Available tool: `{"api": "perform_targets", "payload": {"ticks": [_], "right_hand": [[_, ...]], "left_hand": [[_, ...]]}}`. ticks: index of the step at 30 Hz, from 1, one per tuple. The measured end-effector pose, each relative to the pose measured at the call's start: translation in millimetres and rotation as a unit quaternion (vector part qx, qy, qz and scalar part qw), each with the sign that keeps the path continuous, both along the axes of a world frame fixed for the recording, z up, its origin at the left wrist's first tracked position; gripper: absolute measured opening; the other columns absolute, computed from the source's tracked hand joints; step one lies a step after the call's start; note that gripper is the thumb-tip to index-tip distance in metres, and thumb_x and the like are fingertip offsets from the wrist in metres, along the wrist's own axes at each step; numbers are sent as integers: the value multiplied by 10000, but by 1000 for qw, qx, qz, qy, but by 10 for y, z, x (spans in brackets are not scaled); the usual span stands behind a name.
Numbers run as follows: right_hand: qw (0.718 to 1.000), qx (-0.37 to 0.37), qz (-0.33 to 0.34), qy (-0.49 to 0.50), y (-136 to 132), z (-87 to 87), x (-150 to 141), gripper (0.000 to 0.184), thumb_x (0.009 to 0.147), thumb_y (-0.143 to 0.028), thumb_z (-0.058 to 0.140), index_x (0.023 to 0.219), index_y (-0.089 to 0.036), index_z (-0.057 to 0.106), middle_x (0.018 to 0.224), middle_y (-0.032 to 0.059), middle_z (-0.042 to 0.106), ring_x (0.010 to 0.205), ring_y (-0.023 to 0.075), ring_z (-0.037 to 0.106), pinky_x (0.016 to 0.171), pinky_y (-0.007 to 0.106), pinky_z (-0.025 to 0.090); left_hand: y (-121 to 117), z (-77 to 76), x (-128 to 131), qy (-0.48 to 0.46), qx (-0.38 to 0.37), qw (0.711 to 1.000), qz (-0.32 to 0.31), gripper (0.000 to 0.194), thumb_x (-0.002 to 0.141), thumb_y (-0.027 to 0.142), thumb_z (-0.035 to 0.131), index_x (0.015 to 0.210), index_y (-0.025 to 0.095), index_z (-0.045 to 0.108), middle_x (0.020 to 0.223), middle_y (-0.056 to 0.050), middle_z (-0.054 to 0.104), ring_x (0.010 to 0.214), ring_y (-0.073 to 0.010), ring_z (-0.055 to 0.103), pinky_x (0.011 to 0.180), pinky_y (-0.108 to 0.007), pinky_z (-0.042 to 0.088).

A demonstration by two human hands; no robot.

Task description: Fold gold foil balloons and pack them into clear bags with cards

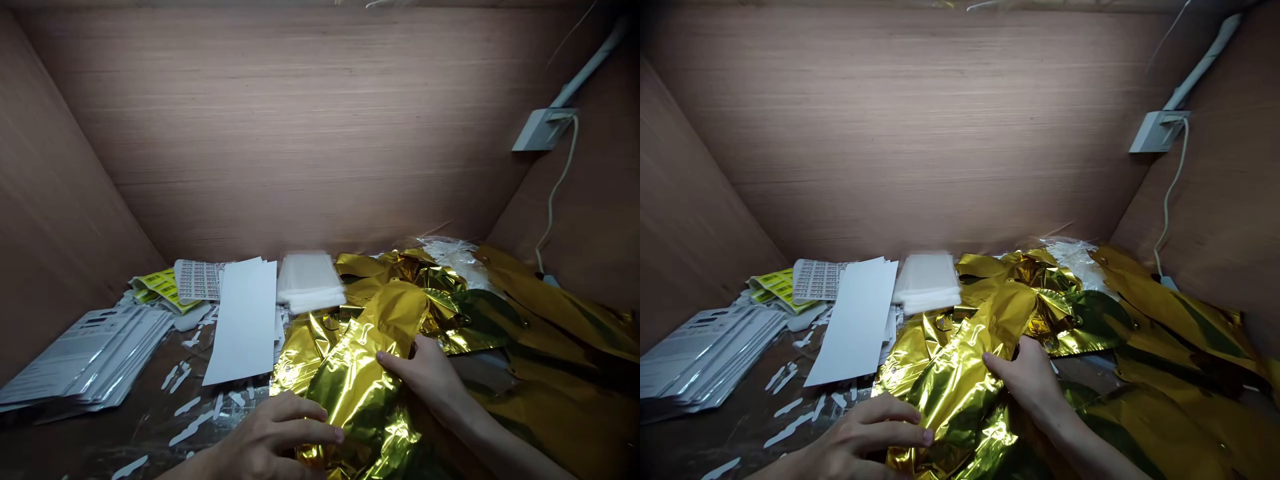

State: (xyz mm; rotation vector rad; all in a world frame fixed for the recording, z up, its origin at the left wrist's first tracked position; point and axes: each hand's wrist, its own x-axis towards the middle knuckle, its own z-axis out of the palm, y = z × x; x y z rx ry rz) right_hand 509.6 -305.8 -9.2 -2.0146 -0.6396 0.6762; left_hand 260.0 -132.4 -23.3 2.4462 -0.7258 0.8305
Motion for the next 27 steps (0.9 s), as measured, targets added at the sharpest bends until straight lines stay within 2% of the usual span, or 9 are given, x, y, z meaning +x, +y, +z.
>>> {"api": "perform_targets", "payload": {"ticks": [4,9,13,18,21,22,24,26,27], "right_hand": [[996,-43,23,-69,5,-88,27,524,747,-536,691,1022,-91,657,956,117,698,838,247,648,659,290,453],[970,-105,-25,-216,48,-171,106,501,741,-670,470,666,-175,481,690,82,577,646,191,500,585,304,310],[965,-65,-42,-252,61,-162,108,566,802,-725,327,604,-197,380,633,81,516,626,180,452,604,309,285],[961,-18,-47,-271,44,-158,80,572,866,-683,360,565,-197,357,580,75,496,562,165,427,564,303,289],[957,14,-22,-288,29,-184,83,607,892,-671,374,528,-188,430,508,66,455,516,168,431,559,320,317],[957,25,-4,-289,23,-198,92,596,909,-639,390,568,-173,536,543,69,516,538,177,487,577,321,364],[960,66,27,-269,12,-229,119,486,936,-552,471,876,-168,763,798,62,703,730,198,657,696,307,495],[963,113,44,-240,1,-258,143,404,939,-481,584,1223,-249,754,1135,2,726,1001,182,711,871,269,554],[960,131,51,-240,-5,-267,149,402,934,-456,629,1285,-284,725,1210,-27,700,1067,166,704,915,247,557]], "left_hand": [[-53,128,-18,52,6,999,2,148,991,284,621,1061,165,674,1301,-23,664,1169,-183,611,888,-322,499],[-92,108,9,53,-6,998,-18,98,959,208,669,1013,139,625,1164,7,720,1031,-130,682,840,-288,505],[-57,31,38,36,-16,999,-26,125,925,183,704,1002,144,613,1107,27,734,1007,-122,696,828,-259,518],[-39,49,48,60,-18,997,-36,153,925,199,706,1032,149,609,1120,12,732,1029,-134,697,864,-269,523],[-62,60,43,50,-26,998,-35,163,908,187,723,1017,152,607,1083,22,739,1001,-127,701,839,-263,521],[-68,60,42,47,-30,998,-34,155,914,189,717,1016,153,607,1073,24,740,992,-126,702,830,-264,520],[-74,63,40,52,-31,998,-33,126,947,208,681,1034,152,609,1085,14,739,1004,-133,700,834,-275,521],[-71,75,39,61,-33,997,-38,117,972,226,649,1050,150,607,1091,3,738,1017,-140,699,834,-285,519],[-69,85,38,65,-35,996,-42,114,982,234,636,1051,149,603,1088,-1,738,1017,-142,699,829,-287,516]]}}
